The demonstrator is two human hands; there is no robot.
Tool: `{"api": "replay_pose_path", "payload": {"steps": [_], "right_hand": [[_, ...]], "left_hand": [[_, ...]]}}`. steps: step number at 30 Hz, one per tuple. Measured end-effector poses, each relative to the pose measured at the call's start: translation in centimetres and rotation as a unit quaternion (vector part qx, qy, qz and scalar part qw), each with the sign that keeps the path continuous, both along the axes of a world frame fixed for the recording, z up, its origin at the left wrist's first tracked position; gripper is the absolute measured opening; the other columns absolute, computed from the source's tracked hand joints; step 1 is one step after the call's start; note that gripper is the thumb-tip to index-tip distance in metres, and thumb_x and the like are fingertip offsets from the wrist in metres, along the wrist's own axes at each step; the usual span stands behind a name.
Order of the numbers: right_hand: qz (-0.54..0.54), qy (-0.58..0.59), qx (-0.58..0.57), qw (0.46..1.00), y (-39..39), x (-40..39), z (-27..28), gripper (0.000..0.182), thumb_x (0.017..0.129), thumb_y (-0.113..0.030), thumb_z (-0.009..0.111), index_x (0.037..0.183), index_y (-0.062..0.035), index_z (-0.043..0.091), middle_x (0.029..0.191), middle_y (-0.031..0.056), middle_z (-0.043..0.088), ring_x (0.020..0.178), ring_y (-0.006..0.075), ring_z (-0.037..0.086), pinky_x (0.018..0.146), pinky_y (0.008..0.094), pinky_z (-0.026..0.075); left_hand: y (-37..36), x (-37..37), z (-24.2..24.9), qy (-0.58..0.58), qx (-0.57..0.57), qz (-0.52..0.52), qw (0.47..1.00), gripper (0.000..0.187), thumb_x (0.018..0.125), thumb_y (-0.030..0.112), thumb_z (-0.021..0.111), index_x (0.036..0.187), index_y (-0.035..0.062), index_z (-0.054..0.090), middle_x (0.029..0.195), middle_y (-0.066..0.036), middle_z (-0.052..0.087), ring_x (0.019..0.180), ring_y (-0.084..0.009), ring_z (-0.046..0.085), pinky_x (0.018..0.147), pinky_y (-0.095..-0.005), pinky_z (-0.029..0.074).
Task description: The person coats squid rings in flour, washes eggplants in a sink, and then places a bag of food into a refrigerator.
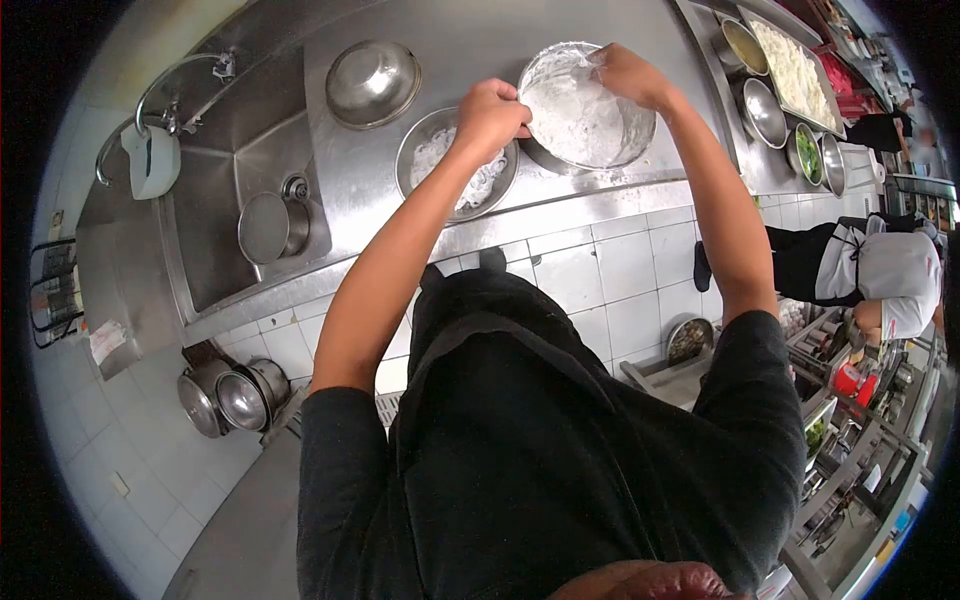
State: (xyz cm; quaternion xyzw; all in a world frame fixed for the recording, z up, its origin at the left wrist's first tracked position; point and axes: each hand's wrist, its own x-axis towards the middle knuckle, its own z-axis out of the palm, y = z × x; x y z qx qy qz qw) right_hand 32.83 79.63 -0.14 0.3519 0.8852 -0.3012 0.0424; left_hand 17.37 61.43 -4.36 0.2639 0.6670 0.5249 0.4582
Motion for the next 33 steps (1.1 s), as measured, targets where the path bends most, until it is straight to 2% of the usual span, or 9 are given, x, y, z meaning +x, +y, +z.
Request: {"api": "replay_pose_path", "payload": {"steps": [1, 4, 7, 9, 12, 17, 20, 29, 33], "right_hand": [[-0.002, 0.006, -0.023, 1.0, 0.0, 0.2, 0.5, 0.036, 0.077, -0.018, 0.055, 0.104, 0.005, 0.061, 0.103, 0.0247, 0.063, 0.1, 0.0384, 0.06, 0.088, 0.0411, 0.046], [0.001, 0.125, 0.118, 0.985, 0.4, 1.0, -1.3, 0.03, 0.076, -0.017, 0.056, 0.093, 0.0065, 0.064, 0.09, 0.0246, 0.065, 0.089, 0.0392, 0.063, 0.083, 0.0412, 0.049], [-0.025, -0.001, 0.143, 0.989, -0.6, 1.6, -1.5, 0.031, 0.074, -0.02, 0.057, 0.084, 0.0073, 0.066, 0.085, 0.0249, 0.066, 0.084, 0.0392, 0.064, 0.079, 0.0417, 0.05], [0.094, -0.143, 0.09, 0.981, -0.6, 1.8, -3.5, 0.037, 0.073, -0.025, 0.059, 0.087, 0.0077, 0.067, 0.091, 0.0257, 0.066, 0.087, 0.0372, 0.065, 0.08, 0.0424, 0.049], [0.149, -0.266, -0.051, 0.951, -4.4, 1.2, -5.1, 0.044, 0.076, -0.029, 0.059, 0.102, 0.0058, 0.064, 0.113, 0.0259, 0.06, 0.101, 0.0369, 0.061, 0.086, 0.0404, 0.047], [0.02, -0.004, -0.152, 0.988, -7.2, 0.6, -5.8, 0.042, 0.07, -0.009, 0.052, 0.109, 0.0066, 0.059, 0.099, 0.0237, 0.064, 0.094, 0.0301, 0.061, 0.085, 0.0352, 0.045], [-0.06, 0.026, -0.052, 0.997, -3.6, 0.6, -7.1, 0.039, 0.074, -0.011, 0.055, 0.108, 0.007, 0.061, 0.103, 0.0291, 0.062, 0.099, 0.0385, 0.061, 0.087, 0.0394, 0.047], [-0.108, 0.034, 0.117, 0.987, -3.1, 1.9, -1.2, 0.04, 0.074, -0.014, 0.06, 0.109, 0.0055, 0.061, 0.109, 0.0238, 0.062, 0.102, 0.0371, 0.06, 0.09, 0.0396, 0.047], [-0.121, 0.166, 0.181, 0.962, -3.5, 2.7, 2.5, 0.037, 0.07, -0.007, 0.063, 0.104, 0.0062, 0.063, 0.096, 0.0243, 0.065, 0.092, 0.0387, 0.062, 0.083, 0.0409, 0.05]], "left_hand": [[0.0, 0.0, 0.1, 0.0, -0.001, 0.0, 1.0, 0.034, 0.067, -0.004, 0.064, 0.1, -0.01, 0.056, 0.089, -0.017, 0.063, 0.067, -0.0221, 0.067, 0.058, -0.0294, 0.057], [-0.1, 0.0, 0.4, -0.002, 0.001, -0.002, 1.0, 0.034, 0.067, -0.005, 0.064, 0.099, -0.0101, 0.056, 0.088, -0.017, 0.063, 0.067, -0.0225, 0.067, 0.058, -0.0293, 0.057], [-0.2, 0.1, 0.7, 0.001, -0.01, -0.005, 1.0, 0.032, 0.067, -0.005, 0.064, 0.098, -0.0096, 0.056, 0.088, -0.017, 0.062, 0.067, -0.0223, 0.067, 0.057, -0.0299, 0.057], [-0.2, 0.2, 0.7, -0.003, -0.011, -0.002, 1.0, 0.031, 0.067, -0.005, 0.064, 0.096, -0.0093, 0.055, 0.087, -0.017, 0.062, 0.067, -0.0224, 0.067, 0.056, -0.0301, 0.057], [-0.3, 0.6, 1.0, -0.009, -0.018, -0.016, 1.0, 0.033, 0.069, -0.007, 0.063, 0.099, -0.0102, 0.051, 0.092, -0.018, 0.06, 0.075, -0.0242, 0.066, 0.062, -0.032, 0.059], [-0.5, 1.8, 1.1, -0.014, -0.037, -0.046, 0.998, 0.032, 0.072, -0.008, 0.06, 0.102, -0.01, 0.048, 0.096, -0.019, 0.058, 0.08, -0.0251, 0.065, 0.065, -0.0333, 0.06], [-0.8, 2.0, 0.9, -0.019, -0.034, -0.046, 0.998, 0.033, 0.073, -0.008, 0.06, 0.103, -0.0095, 0.047, 0.098, -0.019, 0.057, 0.083, -0.0255, 0.064, 0.066, -0.0338, 0.06], [-0.7, 1.8, 0.4, -0.034, -0.021, -0.06, 0.997, 0.033, 0.073, -0.006, 0.06, 0.103, -0.0085, 0.046, 0.097, -0.018, 0.057, 0.085, -0.0261, 0.064, 0.068, -0.0343, 0.06], [-0.8, 2.0, 0.7, -0.04, -0.025, -0.047, 0.998, 0.033, 0.073, -0.005, 0.062, 0.102, -0.0083, 0.046, 0.095, -0.018, 0.056, 0.081, -0.0256, 0.064, 0.068, -0.0324, 0.06]]}}
